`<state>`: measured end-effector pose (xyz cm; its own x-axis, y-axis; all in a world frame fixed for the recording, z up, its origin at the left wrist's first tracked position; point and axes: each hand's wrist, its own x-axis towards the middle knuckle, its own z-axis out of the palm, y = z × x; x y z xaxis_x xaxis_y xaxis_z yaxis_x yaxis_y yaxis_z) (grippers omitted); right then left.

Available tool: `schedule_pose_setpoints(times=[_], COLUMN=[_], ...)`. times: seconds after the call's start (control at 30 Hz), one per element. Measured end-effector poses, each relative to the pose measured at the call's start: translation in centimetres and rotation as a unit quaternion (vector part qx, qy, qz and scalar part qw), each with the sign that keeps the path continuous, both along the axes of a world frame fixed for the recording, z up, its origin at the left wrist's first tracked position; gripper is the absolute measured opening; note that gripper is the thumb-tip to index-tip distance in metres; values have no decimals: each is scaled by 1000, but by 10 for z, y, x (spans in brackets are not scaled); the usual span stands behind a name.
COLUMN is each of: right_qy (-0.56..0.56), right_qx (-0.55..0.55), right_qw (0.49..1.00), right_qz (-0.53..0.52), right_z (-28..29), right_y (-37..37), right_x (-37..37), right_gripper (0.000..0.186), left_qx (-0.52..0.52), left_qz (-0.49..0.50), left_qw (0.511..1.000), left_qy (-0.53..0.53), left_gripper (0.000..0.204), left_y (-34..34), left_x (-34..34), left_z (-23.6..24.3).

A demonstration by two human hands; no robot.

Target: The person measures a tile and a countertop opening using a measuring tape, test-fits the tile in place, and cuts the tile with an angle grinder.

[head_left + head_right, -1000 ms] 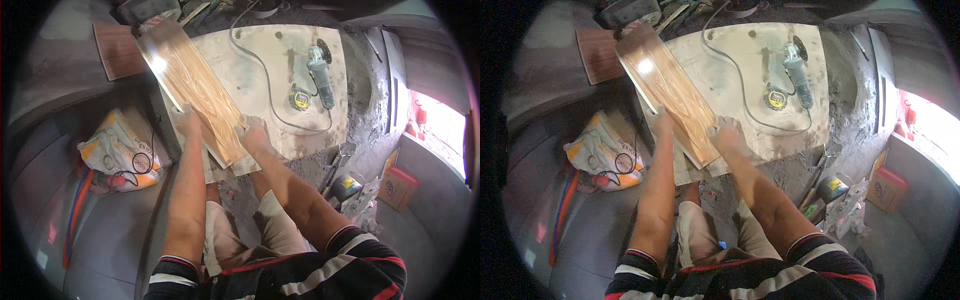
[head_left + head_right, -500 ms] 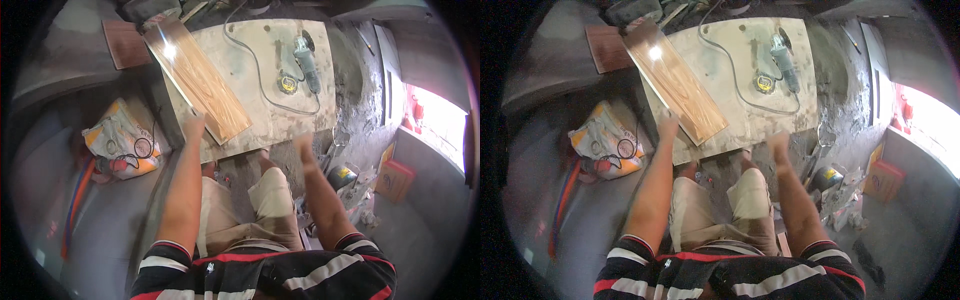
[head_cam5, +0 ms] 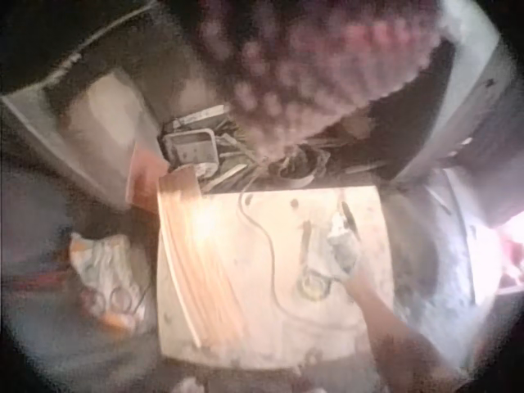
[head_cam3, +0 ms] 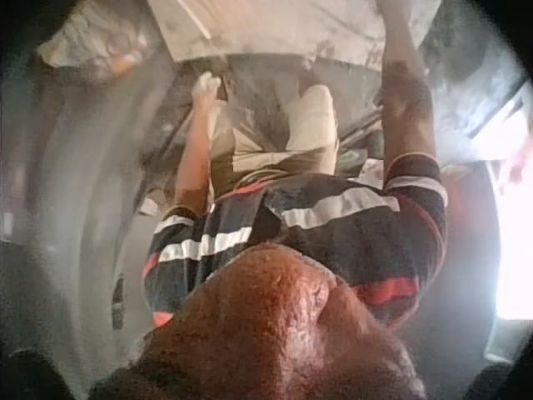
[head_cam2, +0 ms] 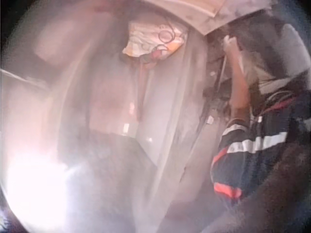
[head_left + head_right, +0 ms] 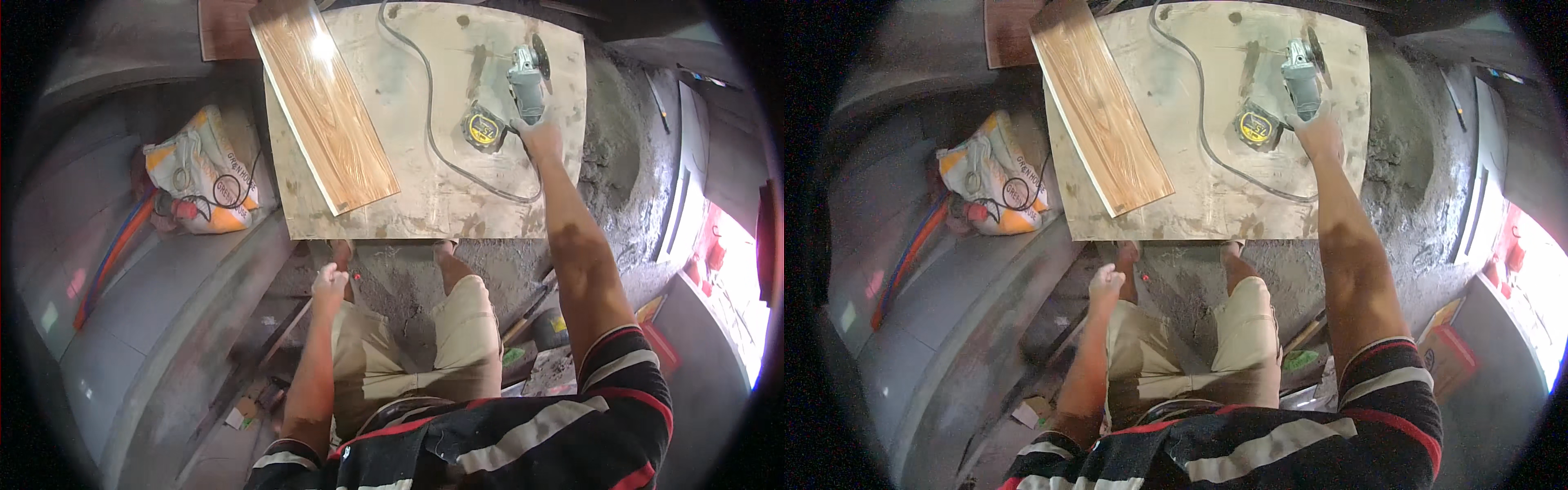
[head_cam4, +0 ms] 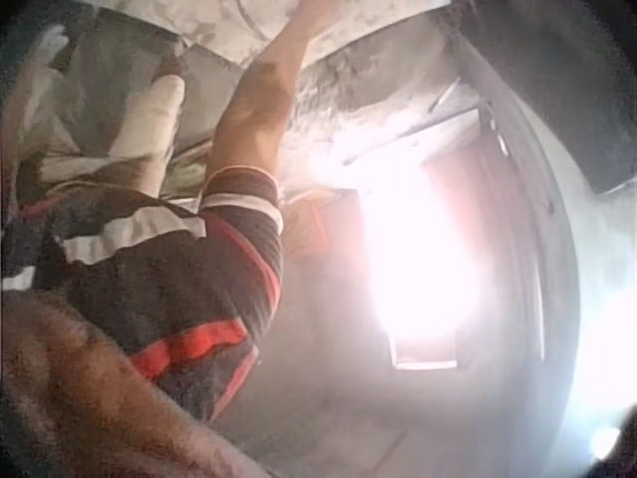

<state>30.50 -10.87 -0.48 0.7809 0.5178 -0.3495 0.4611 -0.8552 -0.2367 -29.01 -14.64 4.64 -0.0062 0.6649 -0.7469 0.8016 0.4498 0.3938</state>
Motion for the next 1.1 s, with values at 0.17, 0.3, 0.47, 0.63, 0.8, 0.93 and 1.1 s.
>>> schedule_pose_setpoints(times=[0.17,0.3,0.47,0.63,0.8,0.93,1.1], right_qy=[14,68,160,263,349,374,423], right_qx=[21,146,242,376,441,467,453], right_qw=[999,987,952,869,784,731,680], right_qz=[19,-4,-103,-185,-263,-329,-392], right_z=[-1,47,125,168,181,178,190], right_y=[-14,-56,-94,-127,-128,-127,-96], right_x=[12,10,-40,-98,-153,-187,-215], right_gripper=[79,62,48,52,58,55,38], left_qx=[-25,2,-27,-298,-320,-145,-66], left_qz=[50,-36,-44,161,325,441,459], left_qw=[995,991,981,887,775,737,778], left_qy=[-83,-125,-185,-313,-438,-491,-424], left_gripper=[53,53,57,62,35,10,14], left_y=[-31,3,15,15,57,111,223], left_x=[50,125,177,259,271,211,100], left_z=[10,44,19,23,30,54,34])
